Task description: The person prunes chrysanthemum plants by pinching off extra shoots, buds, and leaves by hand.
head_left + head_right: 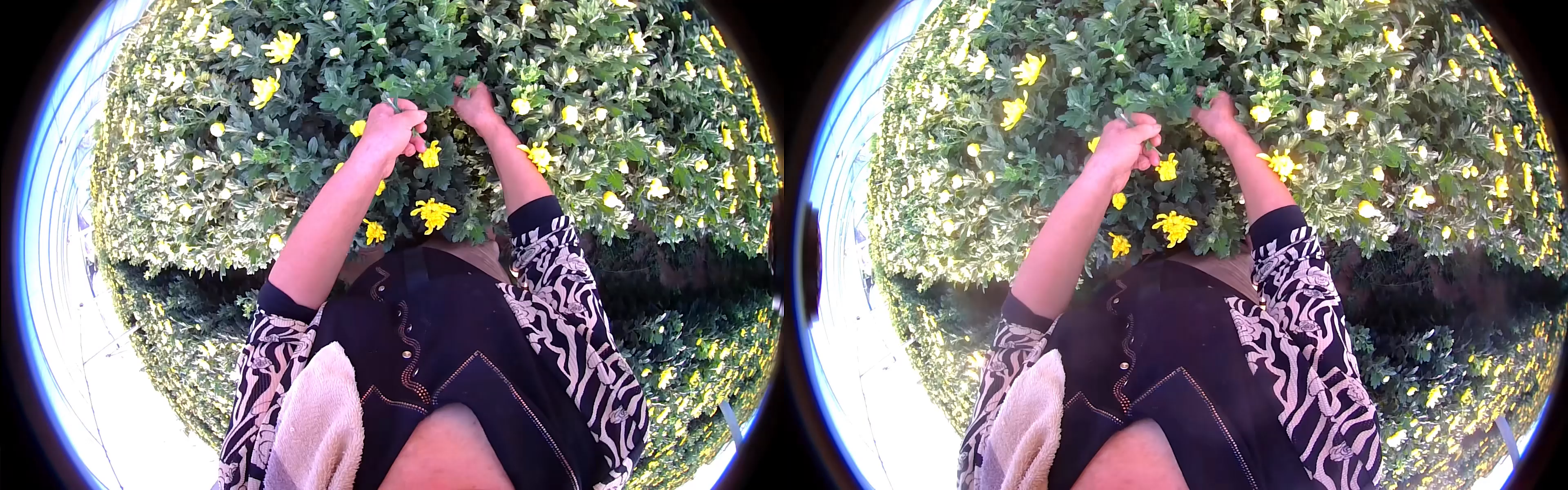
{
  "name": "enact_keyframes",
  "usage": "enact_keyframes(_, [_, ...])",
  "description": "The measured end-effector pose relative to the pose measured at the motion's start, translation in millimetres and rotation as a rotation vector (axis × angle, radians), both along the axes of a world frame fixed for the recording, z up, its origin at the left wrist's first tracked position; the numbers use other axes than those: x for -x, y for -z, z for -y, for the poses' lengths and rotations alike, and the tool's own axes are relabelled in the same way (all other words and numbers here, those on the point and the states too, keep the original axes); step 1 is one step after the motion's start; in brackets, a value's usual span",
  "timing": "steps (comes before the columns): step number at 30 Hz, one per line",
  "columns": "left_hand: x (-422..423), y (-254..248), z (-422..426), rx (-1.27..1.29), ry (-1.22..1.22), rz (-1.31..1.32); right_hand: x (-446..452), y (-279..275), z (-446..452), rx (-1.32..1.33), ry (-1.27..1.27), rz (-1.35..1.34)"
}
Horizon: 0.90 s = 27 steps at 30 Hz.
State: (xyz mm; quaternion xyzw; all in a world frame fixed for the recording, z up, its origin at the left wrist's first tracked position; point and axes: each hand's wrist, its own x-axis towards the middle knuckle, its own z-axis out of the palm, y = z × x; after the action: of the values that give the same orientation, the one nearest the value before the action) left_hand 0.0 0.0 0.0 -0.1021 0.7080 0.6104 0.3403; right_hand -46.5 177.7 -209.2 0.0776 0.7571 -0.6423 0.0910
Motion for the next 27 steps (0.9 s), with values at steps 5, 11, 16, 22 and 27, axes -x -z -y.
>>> enact_keyframes(5, [12,10,-37,0.355,-0.013,-0.119,-19,13,-14,0.057,0.175,0.123])
enact_keyframes(11, [39,63,-41,0.457,-0.060,-0.270,-17,15,15,-0.253,0.634,0.191])
enact_keyframes(16, [35,71,-47,0.060,-0.238,-0.191,4,32,2,0.284,0.509,0.530])
enact_keyframes(22, [46,70,-47,0.049,-0.378,-0.016,-50,-65,15,0.179,0.532,0.040])
enact_keyframes(27, [52,96,-46,0.108,-0.418,0.134,-55,-54,6,0.139,0.438,0.259])
